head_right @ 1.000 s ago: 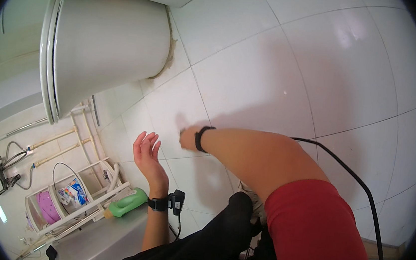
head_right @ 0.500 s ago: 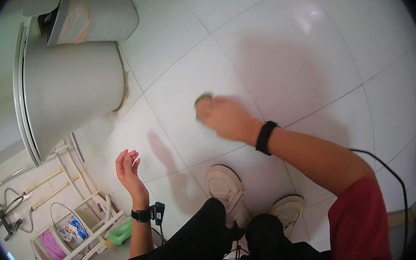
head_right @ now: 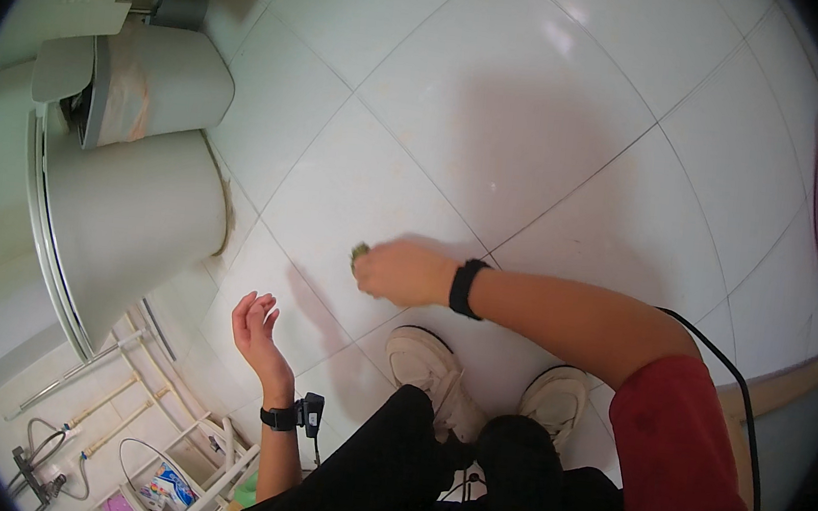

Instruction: The person wipes a tiled floor with a cloth, rinses the cloth under a running faucet in a sink, and wipes different sections of the tiles.

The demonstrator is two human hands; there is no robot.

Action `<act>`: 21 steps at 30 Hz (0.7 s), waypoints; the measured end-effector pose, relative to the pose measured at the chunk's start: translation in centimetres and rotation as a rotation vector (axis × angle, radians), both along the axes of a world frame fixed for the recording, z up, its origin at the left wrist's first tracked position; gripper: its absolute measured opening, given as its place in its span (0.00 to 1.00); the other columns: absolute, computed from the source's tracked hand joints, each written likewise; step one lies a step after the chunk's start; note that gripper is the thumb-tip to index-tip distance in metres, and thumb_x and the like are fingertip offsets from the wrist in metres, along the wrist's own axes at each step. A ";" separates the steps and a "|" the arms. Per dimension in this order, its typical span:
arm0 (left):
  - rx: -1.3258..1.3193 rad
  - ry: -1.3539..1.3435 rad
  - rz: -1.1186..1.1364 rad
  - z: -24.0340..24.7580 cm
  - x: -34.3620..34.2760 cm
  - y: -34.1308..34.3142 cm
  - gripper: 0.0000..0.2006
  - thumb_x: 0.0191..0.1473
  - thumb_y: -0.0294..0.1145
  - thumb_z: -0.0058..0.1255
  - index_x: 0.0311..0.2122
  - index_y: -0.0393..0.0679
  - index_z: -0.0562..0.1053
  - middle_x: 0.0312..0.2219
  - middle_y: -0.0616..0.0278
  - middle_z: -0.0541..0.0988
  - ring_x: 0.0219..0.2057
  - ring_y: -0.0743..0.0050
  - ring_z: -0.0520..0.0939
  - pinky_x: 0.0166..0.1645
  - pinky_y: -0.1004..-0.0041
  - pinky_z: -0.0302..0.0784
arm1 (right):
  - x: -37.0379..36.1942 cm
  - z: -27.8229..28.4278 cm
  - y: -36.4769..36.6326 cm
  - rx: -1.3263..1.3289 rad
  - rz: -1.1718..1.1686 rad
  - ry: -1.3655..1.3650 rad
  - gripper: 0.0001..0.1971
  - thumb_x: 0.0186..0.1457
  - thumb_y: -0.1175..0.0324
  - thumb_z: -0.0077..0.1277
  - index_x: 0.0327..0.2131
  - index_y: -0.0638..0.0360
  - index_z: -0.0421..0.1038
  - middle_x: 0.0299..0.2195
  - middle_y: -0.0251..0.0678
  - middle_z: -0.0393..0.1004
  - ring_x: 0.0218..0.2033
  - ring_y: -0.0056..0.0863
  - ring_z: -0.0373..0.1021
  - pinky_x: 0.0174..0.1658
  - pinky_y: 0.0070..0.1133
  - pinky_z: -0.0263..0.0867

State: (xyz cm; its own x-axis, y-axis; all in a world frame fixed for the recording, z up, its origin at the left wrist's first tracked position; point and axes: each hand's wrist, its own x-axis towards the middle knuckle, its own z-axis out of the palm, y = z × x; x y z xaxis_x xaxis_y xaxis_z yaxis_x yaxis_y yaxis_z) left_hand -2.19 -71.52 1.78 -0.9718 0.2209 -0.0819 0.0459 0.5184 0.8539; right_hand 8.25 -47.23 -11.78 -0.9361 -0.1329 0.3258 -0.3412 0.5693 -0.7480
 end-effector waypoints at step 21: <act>0.065 -0.095 -0.030 0.6 0.3 1.6 0.12 0.70 0.32 0.45 0.53 0.40 0.73 0.44 0.58 0.82 0.49 0.67 0.81 0.56 0.67 0.75 | 5.8 3.0 6.6 0.009 -0.618 0.001 0.12 0.61 0.74 0.48 0.48 0.58 0.74 0.54 0.38 0.74 0.54 0.37 0.72 0.56 0.32 0.71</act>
